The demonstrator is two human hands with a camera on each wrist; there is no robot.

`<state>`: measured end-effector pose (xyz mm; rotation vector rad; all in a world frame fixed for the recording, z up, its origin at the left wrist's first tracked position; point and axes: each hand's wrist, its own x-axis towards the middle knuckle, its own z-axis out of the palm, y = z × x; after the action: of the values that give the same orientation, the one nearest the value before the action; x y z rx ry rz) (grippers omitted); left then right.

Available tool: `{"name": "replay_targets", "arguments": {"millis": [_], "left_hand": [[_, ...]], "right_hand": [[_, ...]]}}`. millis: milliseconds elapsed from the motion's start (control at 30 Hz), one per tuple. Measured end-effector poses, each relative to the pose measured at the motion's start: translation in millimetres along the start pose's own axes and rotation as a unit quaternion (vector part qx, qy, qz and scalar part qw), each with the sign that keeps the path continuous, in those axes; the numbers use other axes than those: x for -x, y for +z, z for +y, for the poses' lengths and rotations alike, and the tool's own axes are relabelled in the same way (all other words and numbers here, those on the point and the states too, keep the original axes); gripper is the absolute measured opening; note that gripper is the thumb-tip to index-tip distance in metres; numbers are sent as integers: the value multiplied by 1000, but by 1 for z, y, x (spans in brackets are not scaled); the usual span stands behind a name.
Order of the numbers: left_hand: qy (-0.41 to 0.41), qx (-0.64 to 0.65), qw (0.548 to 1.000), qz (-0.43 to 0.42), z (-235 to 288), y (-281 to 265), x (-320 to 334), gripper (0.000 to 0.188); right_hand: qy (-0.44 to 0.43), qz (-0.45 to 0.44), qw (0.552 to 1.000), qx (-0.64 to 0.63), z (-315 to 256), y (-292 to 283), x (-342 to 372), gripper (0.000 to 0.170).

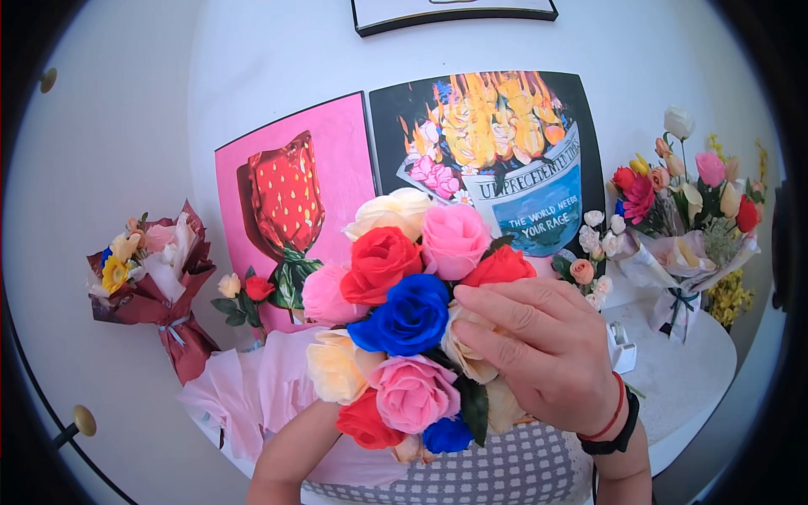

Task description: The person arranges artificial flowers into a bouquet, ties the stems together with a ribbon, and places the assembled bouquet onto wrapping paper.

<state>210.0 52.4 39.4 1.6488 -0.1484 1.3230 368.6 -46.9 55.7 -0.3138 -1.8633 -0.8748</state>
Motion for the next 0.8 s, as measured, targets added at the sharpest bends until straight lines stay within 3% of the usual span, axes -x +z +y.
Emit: {"name": "replay_targets", "arguments": {"millis": [500,533,567,600,667,800], "left_hand": [[14,-32,999,16,-4,4,-12,17],[17,-35,999,18,8,-14,29,17],[20,-37,999,19,4,-10,23,17],[22,-38,999,21,5,-11,26,17],[24,-39,999,22,5,-10,20,17],[25,-40,999,18,4,-7,-1,17]], "right_hand": [[-7,-66,998,16,4,-13,2,23],[33,-86,996,-19,0,-27,-3,26],[73,-106,990,-53,0,-35,-6,29],[72,-107,990,-53,2,-36,-7,29],[99,-19,994,-43,4,-38,-6,29],[77,-44,996,-24,9,-28,-6,35]]}}
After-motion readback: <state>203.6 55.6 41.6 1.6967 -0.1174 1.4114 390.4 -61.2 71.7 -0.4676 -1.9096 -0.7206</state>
